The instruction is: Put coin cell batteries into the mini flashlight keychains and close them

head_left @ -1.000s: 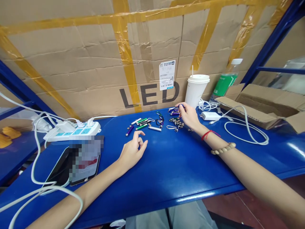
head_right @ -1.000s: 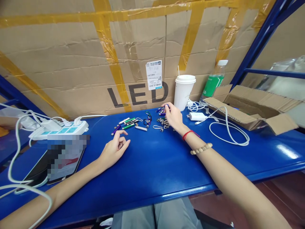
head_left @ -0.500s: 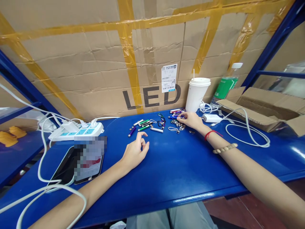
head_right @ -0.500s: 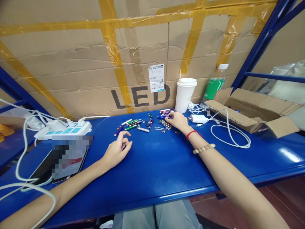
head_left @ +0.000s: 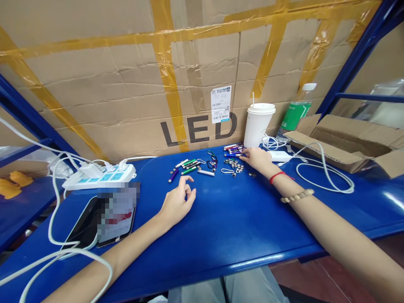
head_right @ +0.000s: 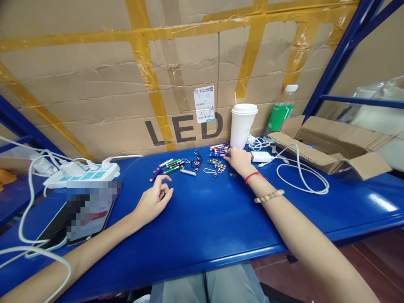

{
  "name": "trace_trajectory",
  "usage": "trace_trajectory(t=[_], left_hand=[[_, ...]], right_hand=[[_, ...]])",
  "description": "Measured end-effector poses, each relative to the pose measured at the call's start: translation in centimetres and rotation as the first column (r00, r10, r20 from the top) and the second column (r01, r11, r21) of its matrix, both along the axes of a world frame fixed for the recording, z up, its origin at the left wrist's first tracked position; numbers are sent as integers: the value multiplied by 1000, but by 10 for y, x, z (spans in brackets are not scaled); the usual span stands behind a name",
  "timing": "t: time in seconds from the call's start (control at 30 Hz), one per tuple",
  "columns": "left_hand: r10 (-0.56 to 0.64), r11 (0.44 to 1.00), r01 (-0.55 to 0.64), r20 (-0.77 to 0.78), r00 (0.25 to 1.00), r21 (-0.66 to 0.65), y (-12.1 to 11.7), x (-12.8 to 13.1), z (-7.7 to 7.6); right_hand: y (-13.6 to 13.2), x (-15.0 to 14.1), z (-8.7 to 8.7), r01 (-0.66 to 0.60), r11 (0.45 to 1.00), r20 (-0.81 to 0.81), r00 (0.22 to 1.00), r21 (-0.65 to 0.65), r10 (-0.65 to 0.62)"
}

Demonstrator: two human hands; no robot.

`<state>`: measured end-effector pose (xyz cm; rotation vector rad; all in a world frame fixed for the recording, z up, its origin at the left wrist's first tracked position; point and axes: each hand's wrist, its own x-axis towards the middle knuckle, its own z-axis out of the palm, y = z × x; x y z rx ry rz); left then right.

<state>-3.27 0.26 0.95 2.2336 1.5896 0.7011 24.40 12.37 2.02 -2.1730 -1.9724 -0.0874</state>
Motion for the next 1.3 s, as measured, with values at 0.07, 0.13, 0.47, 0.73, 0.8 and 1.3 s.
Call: trace_trajectory(t=[0.07,0.13,0.47,0.73,0.8,1.3], left_hand=[[1,1000,-1,2,1000,1,0,0,0],[1,1000,-1,6,1000,-3,0,0,0],[-4,1000,4,3,1000,14,0,0,0],[-162,985,163,-16,987,61,-2,-1,2],[-260,958,265,-54,964,107,-5,-1,4],[-448,697,641,-503,739,322,-62,20,19]], right_hand=[[0,1,1,22,1000,17,1000,-10,-22],[-1,1,2,45,999,35,998,-17,-44],[-6,-1,7,71,996,49,996,59,-74],[-24,-21,18,-119,958,-2,992,261,124],[-31,-27,22,-189,927,-33,977,324,211],[-158,-36,132,-328,209,39,613,921,789]])
